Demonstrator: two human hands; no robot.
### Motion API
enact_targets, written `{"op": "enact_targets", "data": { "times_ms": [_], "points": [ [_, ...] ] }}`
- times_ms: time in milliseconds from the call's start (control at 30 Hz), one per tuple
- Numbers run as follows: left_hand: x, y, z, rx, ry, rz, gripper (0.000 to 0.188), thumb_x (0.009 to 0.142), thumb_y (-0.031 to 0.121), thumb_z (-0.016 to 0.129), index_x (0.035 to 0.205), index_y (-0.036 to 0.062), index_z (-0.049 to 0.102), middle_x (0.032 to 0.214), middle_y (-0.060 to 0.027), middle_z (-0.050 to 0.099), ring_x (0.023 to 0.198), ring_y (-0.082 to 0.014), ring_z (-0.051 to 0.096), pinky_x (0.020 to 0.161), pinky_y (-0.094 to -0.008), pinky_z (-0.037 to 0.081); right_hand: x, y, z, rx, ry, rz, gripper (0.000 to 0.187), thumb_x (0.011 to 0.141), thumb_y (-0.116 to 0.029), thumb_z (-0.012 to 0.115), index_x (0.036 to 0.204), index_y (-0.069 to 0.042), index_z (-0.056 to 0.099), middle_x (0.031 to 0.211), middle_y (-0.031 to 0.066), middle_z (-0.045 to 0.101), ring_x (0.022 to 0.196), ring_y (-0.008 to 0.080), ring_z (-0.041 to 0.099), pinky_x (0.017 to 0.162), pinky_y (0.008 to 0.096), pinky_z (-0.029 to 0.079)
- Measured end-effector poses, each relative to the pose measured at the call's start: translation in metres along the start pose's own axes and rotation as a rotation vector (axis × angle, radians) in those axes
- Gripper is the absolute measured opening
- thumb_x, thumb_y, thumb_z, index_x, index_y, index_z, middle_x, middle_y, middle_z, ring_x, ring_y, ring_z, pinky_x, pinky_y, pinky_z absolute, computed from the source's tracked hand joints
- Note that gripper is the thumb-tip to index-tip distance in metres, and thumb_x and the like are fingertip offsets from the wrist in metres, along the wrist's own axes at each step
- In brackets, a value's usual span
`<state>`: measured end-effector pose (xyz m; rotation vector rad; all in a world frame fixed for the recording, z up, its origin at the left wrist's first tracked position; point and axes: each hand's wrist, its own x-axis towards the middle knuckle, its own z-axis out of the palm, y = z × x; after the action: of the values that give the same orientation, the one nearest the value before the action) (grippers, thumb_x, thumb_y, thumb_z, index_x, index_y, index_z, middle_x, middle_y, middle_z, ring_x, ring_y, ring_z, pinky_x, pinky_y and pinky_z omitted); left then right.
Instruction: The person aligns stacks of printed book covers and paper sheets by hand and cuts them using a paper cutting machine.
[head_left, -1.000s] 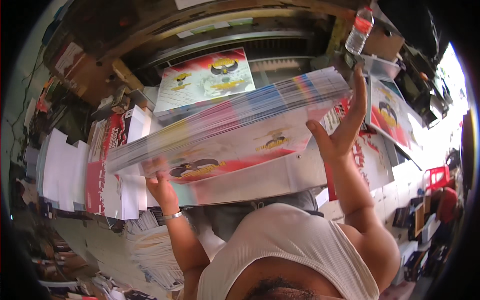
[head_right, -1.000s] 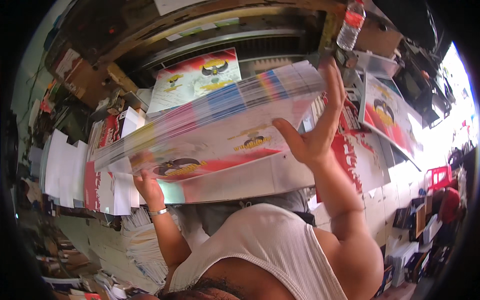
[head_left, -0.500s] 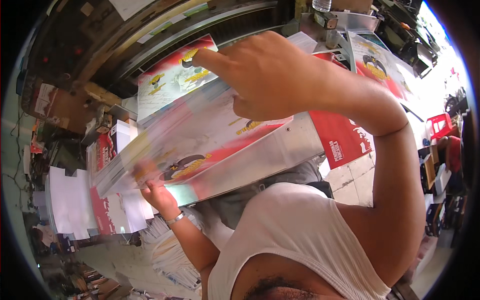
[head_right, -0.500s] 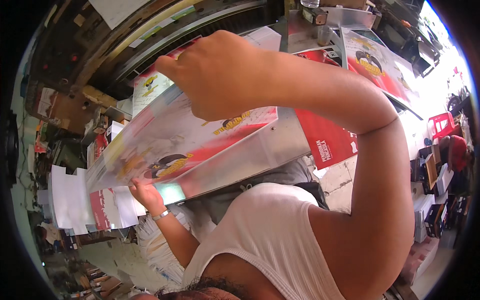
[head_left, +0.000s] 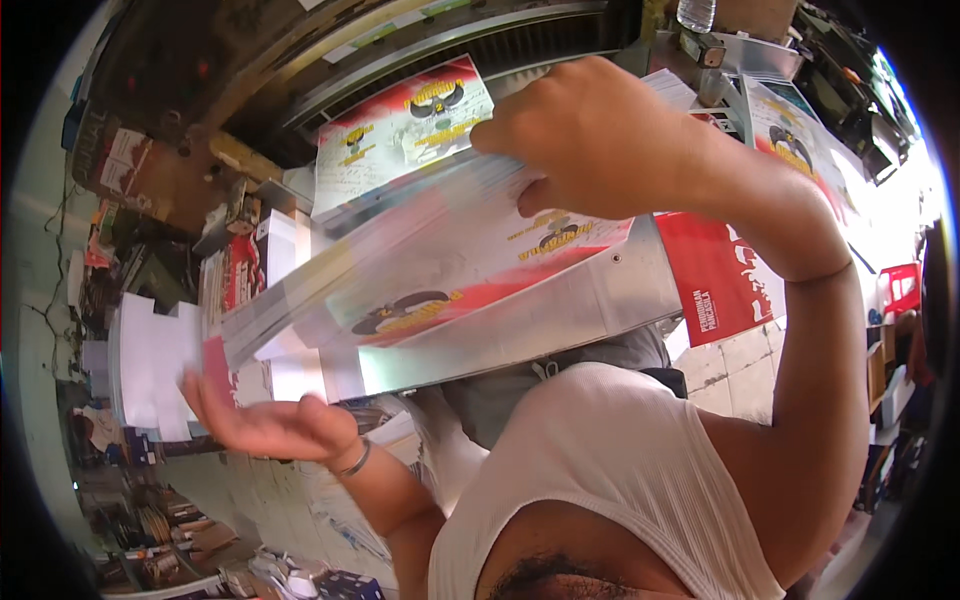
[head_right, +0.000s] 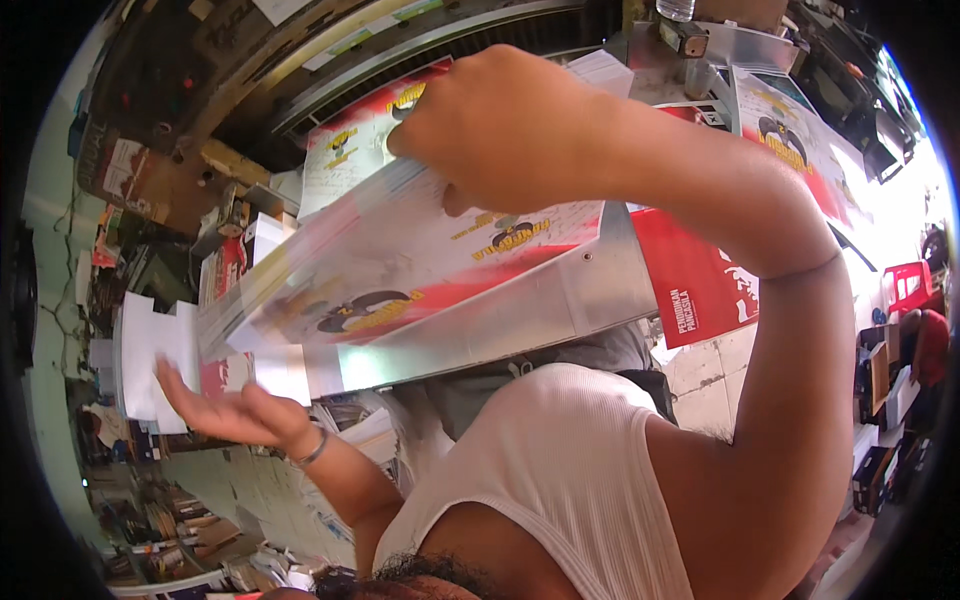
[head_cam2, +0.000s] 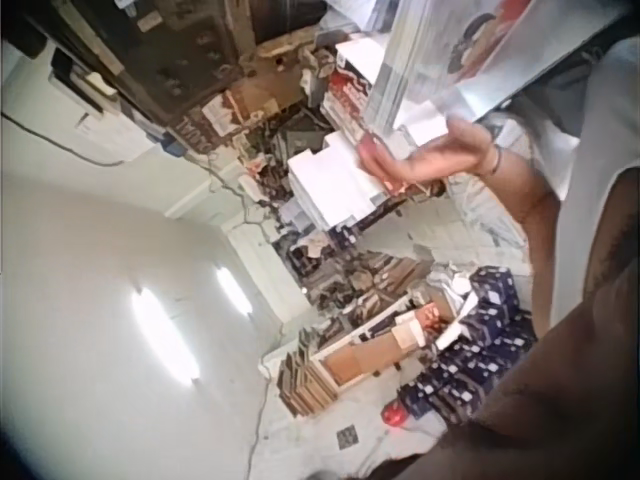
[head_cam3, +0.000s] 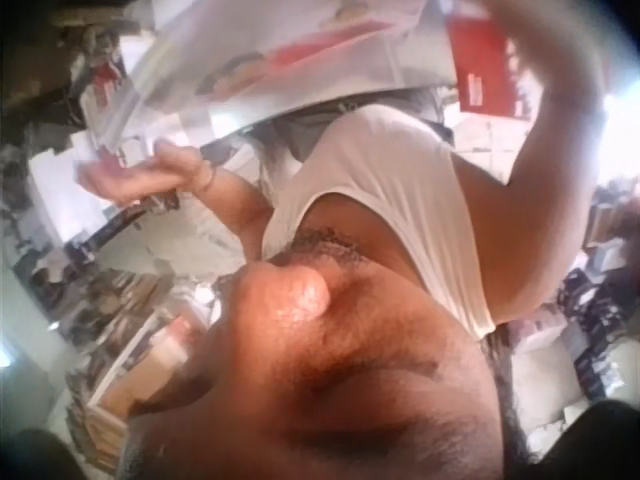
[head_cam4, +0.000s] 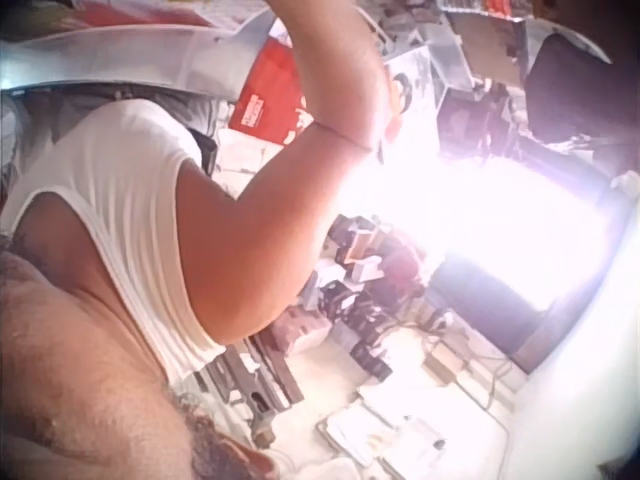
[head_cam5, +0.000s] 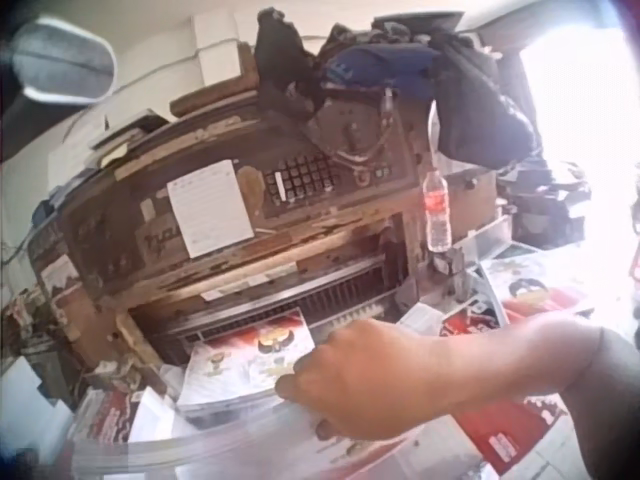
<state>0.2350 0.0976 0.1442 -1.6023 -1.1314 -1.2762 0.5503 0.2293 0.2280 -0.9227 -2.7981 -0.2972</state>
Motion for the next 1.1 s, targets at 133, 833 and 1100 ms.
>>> {"op": "enact_targets", "data": {
  "times_ms": [133,833,1100],
  "points": [
    [0.079,0.031,0.029,0.059,-0.493,0.260,0.084,0.094,0.064,0.056,0.144,-0.0029,0.047,0.140,-0.0200,0.055,0.134,-0.0420,0.047,0.111,-0.0516,0.033,-0.013,0.014,0.009,-0.012,0.054,0.028,0.033,0.078,-0.027,0.082,0.100,-0.005,0.071,0.087,0.0121,0.073,0.087,0.0329,0.073,0.076,0.0436,0.057],
    [0.081,0.009,0.060,-0.096,-0.868,0.065,0.066,0.095,0.068,0.051,0.087,0.0029,0.057,0.077,-0.0175,0.058,0.073,-0.0433,0.057,0.062,-0.0445,0.044,-0.002,0.007,0.005,0.036,-0.009,0.022,0.041,0.076,-0.035,0.083,0.098,-0.003,0.069,0.086,0.0112,0.072,0.086,0.0317,0.071,0.074,0.0428,0.056],
    [0.080,0.033,0.067,0.006,-0.659,0.196,0.059,0.099,0.061,0.049,0.090,0.0029,0.057,0.082,-0.0173,0.060,0.081,-0.0419,0.058,0.073,-0.0469,0.045,-0.003,0.009,0.000,0.084,-0.048,0.048,0.042,0.081,-0.040,0.079,0.102,-0.005,0.073,0.092,0.0144,0.074,0.092,0.0350,0.072,0.081,0.0442,0.056]
  ]
}}
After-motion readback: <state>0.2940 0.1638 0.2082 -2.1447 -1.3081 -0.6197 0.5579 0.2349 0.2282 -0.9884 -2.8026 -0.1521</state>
